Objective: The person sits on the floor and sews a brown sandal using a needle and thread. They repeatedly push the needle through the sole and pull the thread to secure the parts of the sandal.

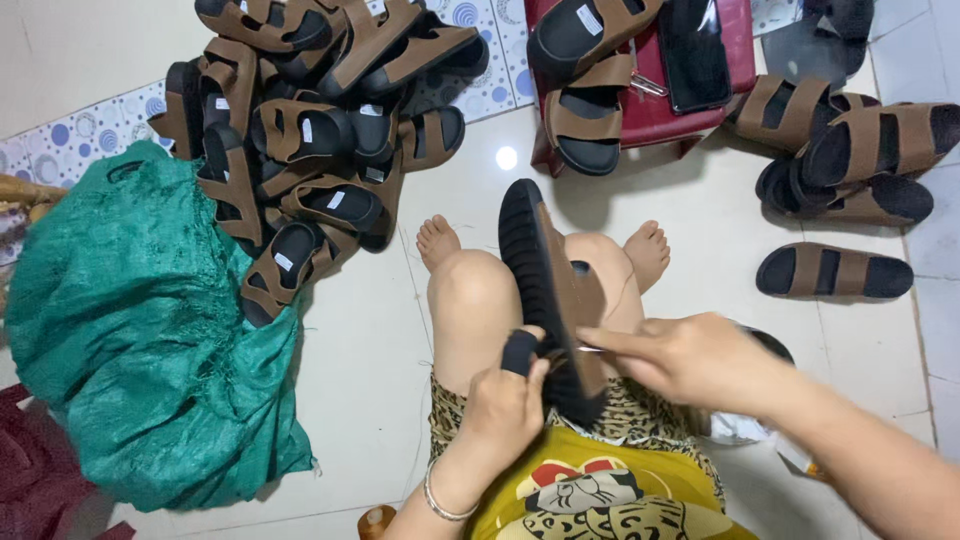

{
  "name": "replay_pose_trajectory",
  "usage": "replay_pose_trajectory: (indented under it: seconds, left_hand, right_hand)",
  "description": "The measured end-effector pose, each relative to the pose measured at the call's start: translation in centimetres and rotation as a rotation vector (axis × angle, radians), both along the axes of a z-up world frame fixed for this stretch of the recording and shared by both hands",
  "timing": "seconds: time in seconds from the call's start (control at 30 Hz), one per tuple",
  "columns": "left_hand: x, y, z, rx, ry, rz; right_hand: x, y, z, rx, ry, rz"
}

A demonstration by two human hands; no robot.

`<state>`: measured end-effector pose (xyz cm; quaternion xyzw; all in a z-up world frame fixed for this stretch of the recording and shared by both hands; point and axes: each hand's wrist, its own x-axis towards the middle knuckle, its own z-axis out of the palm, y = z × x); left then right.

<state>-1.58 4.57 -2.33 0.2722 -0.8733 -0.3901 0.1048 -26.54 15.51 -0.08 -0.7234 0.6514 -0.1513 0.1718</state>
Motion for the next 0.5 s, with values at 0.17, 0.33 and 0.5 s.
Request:
replay_pose_trajectory:
  seconds: [0.17,0.33,0.5]
  left_hand:
    - [0.3,-2.0,0.8,0.346,-0.052,0.205]
    - [-1.6,-1.9,2.3,0.352,-0.220,0.050]
    - [-1.6,-1.3,1.6,0.271,-0.207,0.072]
  right_hand:
    - [-5.2,-0.3,5.0,1.008,-0.168,-0.370]
    - [0.5,-0.8,-0.6,0.414,-1.091,-0.367]
    - [1.6,-0.4,-0.4,0.408,-1.470,-0.204]
